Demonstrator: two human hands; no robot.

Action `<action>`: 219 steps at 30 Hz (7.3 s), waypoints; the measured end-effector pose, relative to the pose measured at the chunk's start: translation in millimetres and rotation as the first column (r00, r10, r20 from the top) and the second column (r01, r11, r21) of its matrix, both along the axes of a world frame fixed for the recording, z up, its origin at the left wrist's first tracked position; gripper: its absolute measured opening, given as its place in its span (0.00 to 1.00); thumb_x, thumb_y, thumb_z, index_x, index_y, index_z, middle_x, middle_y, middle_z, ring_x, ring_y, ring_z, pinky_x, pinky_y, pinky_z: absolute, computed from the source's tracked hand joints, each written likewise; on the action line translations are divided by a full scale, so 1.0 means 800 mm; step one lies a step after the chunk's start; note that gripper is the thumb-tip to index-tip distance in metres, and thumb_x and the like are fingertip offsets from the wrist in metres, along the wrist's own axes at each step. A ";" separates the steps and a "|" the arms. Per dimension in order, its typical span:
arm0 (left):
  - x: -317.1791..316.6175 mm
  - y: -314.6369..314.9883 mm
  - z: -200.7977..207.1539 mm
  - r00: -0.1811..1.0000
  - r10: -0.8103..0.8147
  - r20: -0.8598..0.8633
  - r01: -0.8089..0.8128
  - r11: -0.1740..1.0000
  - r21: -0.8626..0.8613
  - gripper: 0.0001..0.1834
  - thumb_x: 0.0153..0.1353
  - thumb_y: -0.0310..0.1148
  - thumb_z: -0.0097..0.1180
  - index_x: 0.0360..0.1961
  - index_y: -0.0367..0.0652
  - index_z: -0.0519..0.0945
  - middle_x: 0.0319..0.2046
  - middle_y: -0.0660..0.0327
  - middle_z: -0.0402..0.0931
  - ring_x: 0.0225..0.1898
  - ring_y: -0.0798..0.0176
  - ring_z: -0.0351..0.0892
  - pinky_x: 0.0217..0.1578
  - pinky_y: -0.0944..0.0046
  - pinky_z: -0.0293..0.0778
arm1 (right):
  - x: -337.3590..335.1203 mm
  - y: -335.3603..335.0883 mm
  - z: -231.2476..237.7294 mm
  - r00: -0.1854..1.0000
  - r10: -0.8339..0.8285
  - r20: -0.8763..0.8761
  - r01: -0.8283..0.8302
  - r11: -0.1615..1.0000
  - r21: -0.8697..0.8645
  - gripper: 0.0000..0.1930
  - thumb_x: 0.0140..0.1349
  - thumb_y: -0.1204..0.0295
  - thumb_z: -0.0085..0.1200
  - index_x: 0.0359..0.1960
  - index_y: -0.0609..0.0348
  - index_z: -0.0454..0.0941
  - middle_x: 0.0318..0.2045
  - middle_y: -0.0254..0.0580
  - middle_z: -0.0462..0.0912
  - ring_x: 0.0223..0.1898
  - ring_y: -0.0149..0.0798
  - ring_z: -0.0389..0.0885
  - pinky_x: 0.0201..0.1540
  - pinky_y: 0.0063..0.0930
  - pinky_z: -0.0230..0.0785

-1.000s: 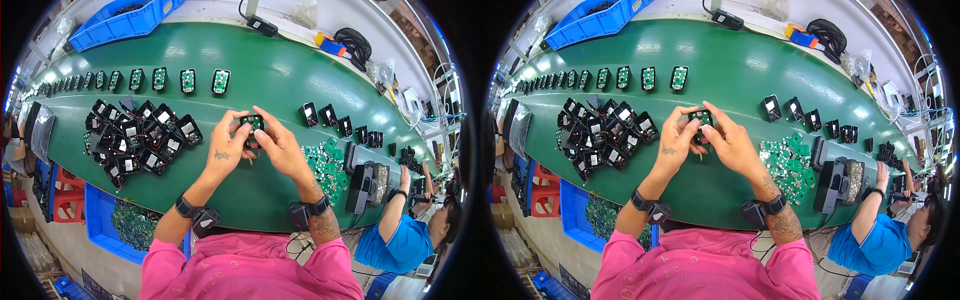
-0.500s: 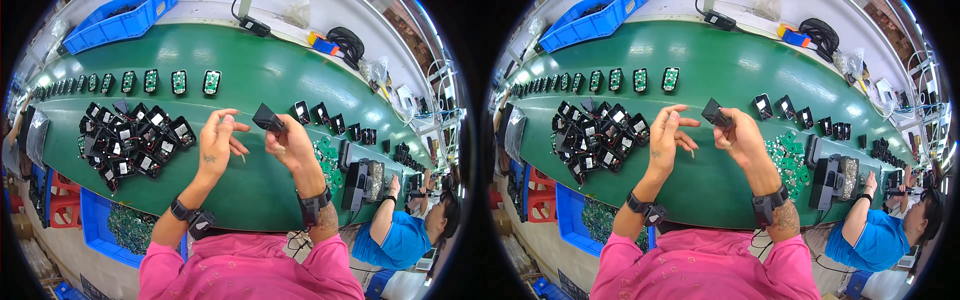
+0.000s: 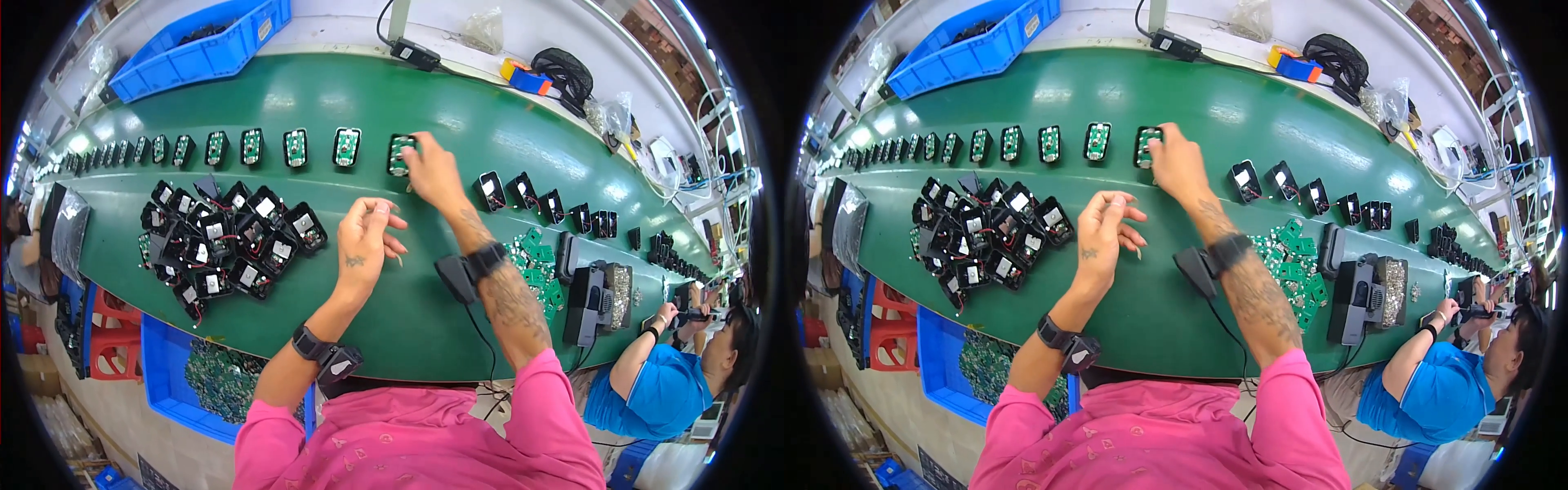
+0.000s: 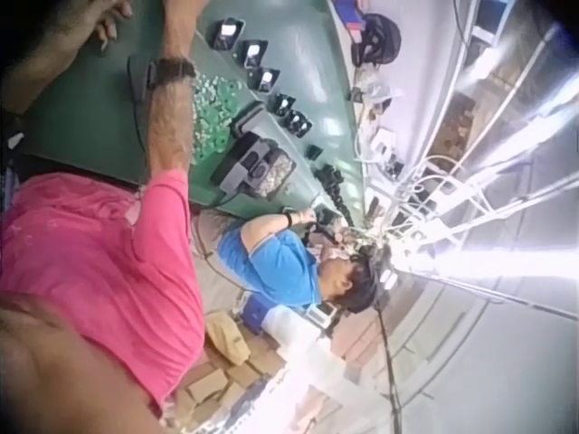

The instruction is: The person assembles electronic devices by picking up a black plastic housing and a green circuit board, fitting the board into the housing, and pressing them together before placing the unit on the conveyor belt.

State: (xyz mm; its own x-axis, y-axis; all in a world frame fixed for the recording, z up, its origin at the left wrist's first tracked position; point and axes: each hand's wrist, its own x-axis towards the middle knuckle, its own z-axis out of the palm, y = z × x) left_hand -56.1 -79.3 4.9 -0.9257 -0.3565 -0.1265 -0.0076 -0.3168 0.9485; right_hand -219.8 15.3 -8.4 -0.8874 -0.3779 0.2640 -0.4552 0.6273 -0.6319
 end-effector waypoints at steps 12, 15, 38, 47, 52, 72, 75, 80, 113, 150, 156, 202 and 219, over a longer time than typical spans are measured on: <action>0.008 0.006 -0.022 0.996 -0.086 0.002 0.086 0.991 -0.103 0.16 0.75 0.37 0.42 0.37 0.37 0.75 0.32 0.56 0.81 0.20 0.69 0.79 0.20 0.73 0.71 | 0.017 0.077 0.055 0.921 -0.095 -0.377 0.279 0.836 0.472 0.29 0.59 0.53 0.63 0.52 0.65 0.75 0.39 0.56 0.83 0.47 0.55 0.76 0.49 0.47 0.73; 0.006 0.033 -0.012 0.988 -0.152 -0.036 0.145 0.979 -0.140 0.10 0.68 0.33 0.54 0.39 0.35 0.74 0.33 0.57 0.81 0.21 0.71 0.80 0.20 0.71 0.74 | 0.009 0.135 0.049 0.945 -0.074 -0.318 0.255 0.775 0.578 0.24 0.55 0.57 0.64 0.45 0.65 0.78 0.38 0.54 0.83 0.47 0.55 0.76 0.49 0.46 0.73; 0.011 0.028 -0.027 0.942 -0.334 -0.043 0.290 0.869 -0.402 0.10 0.57 0.26 0.66 0.42 0.38 0.88 0.64 0.50 0.63 0.41 0.66 0.82 0.36 0.71 0.81 | 0.110 0.235 0.050 0.979 0.120 0.164 -0.167 0.938 0.305 0.17 0.53 0.68 0.68 0.43 0.59 0.81 0.44 0.47 0.76 0.51 0.50 0.70 0.55 0.40 0.66; 0.015 0.034 -0.028 0.961 -0.276 -0.022 0.242 0.875 -0.420 0.10 0.51 0.30 0.70 0.37 0.43 0.89 0.41 0.54 0.79 0.62 0.52 0.69 0.54 0.56 0.71 | 0.137 0.200 0.051 0.989 0.081 0.126 -0.063 0.988 -0.140 0.12 0.63 0.72 0.62 0.45 0.63 0.80 0.34 0.42 0.84 0.38 0.39 0.84 0.41 0.30 0.75; 0.018 0.035 -0.020 0.964 -0.265 -0.034 0.223 0.865 -0.449 0.08 0.51 0.31 0.70 0.33 0.43 0.88 0.42 0.53 0.78 0.62 0.52 0.68 0.53 0.58 0.70 | 0.177 0.165 0.056 0.949 0.158 0.273 -0.060 0.940 -0.337 0.10 0.65 0.75 0.58 0.47 0.64 0.80 0.42 0.43 0.85 0.39 0.34 0.86 0.37 0.25 0.77; 0.015 0.033 -0.028 0.933 -0.353 -0.074 0.276 0.831 -0.483 0.07 0.52 0.26 0.69 0.34 0.42 0.86 0.57 0.51 0.69 0.59 0.53 0.71 0.54 0.57 0.70 | 0.176 0.175 0.054 0.956 0.278 0.093 -0.257 0.947 -0.192 0.17 0.57 0.73 0.67 0.48 0.61 0.81 0.48 0.49 0.84 0.44 0.46 0.85 0.48 0.35 0.77; 0.014 0.037 -0.022 0.937 -0.340 -0.080 0.276 0.861 -0.427 0.05 0.52 0.25 0.68 0.31 0.41 0.85 0.57 0.50 0.69 0.58 0.53 0.72 0.53 0.56 0.70 | 0.180 0.175 0.056 0.956 0.250 0.153 -0.217 0.954 -0.206 0.18 0.56 0.73 0.67 0.48 0.61 0.81 0.48 0.48 0.84 0.44 0.44 0.85 0.47 0.33 0.77; 0.017 0.040 -0.027 0.894 -0.429 -0.130 0.384 0.882 -0.275 0.22 0.53 0.22 0.67 0.51 0.40 0.77 0.63 0.52 0.63 0.57 0.60 0.72 0.51 0.62 0.75 | 0.176 0.176 0.037 0.957 0.269 0.106 -0.242 0.945 -0.219 0.19 0.56 0.74 0.67 0.51 0.61 0.80 0.48 0.46 0.83 0.41 0.41 0.85 0.43 0.32 0.79; 0.023 0.046 -0.004 0.953 -0.272 -0.133 0.265 0.962 -0.064 0.29 0.62 0.17 0.57 0.66 0.41 0.71 0.53 0.57 0.75 0.46 0.68 0.81 0.44 0.69 0.81 | 0.196 0.117 0.026 0.991 -0.059 -0.119 0.038 0.984 -0.174 0.03 0.64 0.75 0.57 0.36 0.62 0.78 0.46 0.49 0.73 0.48 0.50 0.70 0.51 0.42 0.64; 0.030 0.047 0.004 0.956 -0.283 -0.073 0.242 0.906 -0.346 0.27 0.60 0.14 0.56 0.62 0.36 0.74 0.52 0.57 0.77 0.43 0.70 0.81 0.46 0.69 0.80 | 0.189 0.128 0.025 0.988 0.140 -0.067 -0.149 0.974 -0.171 0.02 0.62 0.81 0.56 0.34 0.65 0.75 0.29 0.49 0.77 0.31 0.54 0.78 0.32 0.42 0.70; 0.033 0.053 0.005 0.956 -0.255 -0.145 0.113 0.777 -0.619 0.25 0.60 0.15 0.56 0.61 0.35 0.75 0.45 0.56 0.78 0.41 0.69 0.81 0.40 0.70 0.81 | 0.200 0.118 0.027 0.993 0.091 -0.075 -0.097 0.992 -0.079 0.02 0.63 0.80 0.54 0.34 0.66 0.74 0.30 0.51 0.76 0.34 0.56 0.77 0.37 0.46 0.71; 0.022 0.043 0.009 0.944 -0.329 -0.032 0.295 0.884 -0.364 0.27 0.61 0.17 0.49 0.63 0.42 0.72 0.46 0.51 0.80 0.30 0.67 0.82 0.30 0.67 0.80 | 0.187 0.130 0.038 0.981 -0.019 0.195 0.079 0.948 -0.308 0.13 0.66 0.69 0.60 0.26 0.65 0.79 0.12 0.33 0.71 0.15 0.23 0.62 0.18 0.26 0.53; 0.028 0.049 0.008 0.936 -0.351 0.029 0.348 0.910 -0.226 0.18 0.72 0.30 0.46 0.61 0.38 0.73 0.32 0.58 0.81 0.19 0.70 0.78 0.20 0.69 0.74 | 0.196 0.111 0.032 0.941 0.063 0.332 0.040 0.955 -0.295 0.24 0.73 0.71 0.47 0.68 0.60 0.64 0.27 0.41 0.79 0.27 0.32 0.76 0.33 0.28 0.69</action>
State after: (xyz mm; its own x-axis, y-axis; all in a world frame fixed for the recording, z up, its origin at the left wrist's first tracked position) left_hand -33.5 -40.1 11.5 -0.9972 -0.0276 -0.0689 -0.0667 -0.0751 0.9949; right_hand -63.0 104.2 17.1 -0.9389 -0.3401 0.0534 -0.1911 0.3861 -0.9025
